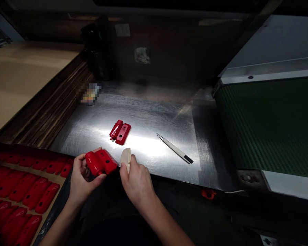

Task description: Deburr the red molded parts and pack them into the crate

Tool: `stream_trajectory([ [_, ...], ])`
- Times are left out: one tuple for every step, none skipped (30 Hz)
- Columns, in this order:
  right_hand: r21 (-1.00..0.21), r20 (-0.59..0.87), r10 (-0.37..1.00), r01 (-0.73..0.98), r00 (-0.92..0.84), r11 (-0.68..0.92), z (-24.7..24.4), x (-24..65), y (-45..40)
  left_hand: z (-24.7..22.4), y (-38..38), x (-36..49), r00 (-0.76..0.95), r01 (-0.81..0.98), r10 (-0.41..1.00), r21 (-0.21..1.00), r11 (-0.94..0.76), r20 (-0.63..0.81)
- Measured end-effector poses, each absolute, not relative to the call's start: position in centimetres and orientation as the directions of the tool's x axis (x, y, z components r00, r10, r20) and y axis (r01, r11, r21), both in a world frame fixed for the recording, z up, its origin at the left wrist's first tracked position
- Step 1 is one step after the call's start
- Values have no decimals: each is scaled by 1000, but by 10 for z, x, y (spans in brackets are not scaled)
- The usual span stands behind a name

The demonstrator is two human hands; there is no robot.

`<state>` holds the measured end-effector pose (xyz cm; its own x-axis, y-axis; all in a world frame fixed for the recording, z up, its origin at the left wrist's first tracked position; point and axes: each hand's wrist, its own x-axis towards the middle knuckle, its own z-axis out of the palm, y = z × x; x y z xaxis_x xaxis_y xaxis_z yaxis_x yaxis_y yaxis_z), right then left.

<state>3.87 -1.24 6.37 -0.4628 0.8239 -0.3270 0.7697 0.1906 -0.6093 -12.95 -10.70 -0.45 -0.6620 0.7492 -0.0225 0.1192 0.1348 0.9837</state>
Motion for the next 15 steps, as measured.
stream_trajectory([
  [-592,-327,839,787,-434,176,66,39,-7,-3,-107,-130,-648,53,761,995,90,-35],
  [-603,-327,845,782,-423,158,69,41,-1,-2,-107,-131,-635,-10,772,999,48,-44],
  [-624,-321,849,768,-419,143,72,42,5,0,-106,-132,-627,-58,777,998,14,-47],
  [-631,-317,854,764,-413,135,74,44,13,0,-106,-133,-627,-88,778,996,-13,-45],
  [-614,-312,860,776,-405,143,76,46,20,0,-106,-134,-629,-109,777,994,-34,-42],
  [-569,-290,871,803,-397,176,76,48,27,0,-105,-135,-630,-127,775,991,-52,-40],
  [-499,-248,889,837,-385,223,76,51,33,-1,-105,-136,-630,-149,776,986,-68,-41],
  [-423,-185,911,867,-368,265,74,54,38,-3,-106,-138,-628,-174,777,981,-81,-47],
  [-367,-103,932,884,-348,290,73,57,40,-4,-106,-138,-626,-200,778,975,-93,-54],
  [-354,-17,944,885,-329,302,72,59,40,-4,-107,-139,-622,-230,780,968,-104,-64],
  [-392,47,947,866,-318,310,72,62,38,-4,-108,-138,-614,-263,786,958,-112,-76],
  [-474,65,942,821,-328,319,73,63,34,-2,-110,-137,-598,-301,796,946,-118,-91],
  [-582,28,924,745,-381,325,75,64,28,1,-113,-134,-574,-338,813,933,-123,-101],
  [-694,-50,876,648,-479,315,78,64,21,5,-116,-131,-535,-375,838,919,-123,-106],
  [-786,-147,788,554,-598,274,81,62,14,9,-119,-128,-490,-410,865,904,-120,-108],
])
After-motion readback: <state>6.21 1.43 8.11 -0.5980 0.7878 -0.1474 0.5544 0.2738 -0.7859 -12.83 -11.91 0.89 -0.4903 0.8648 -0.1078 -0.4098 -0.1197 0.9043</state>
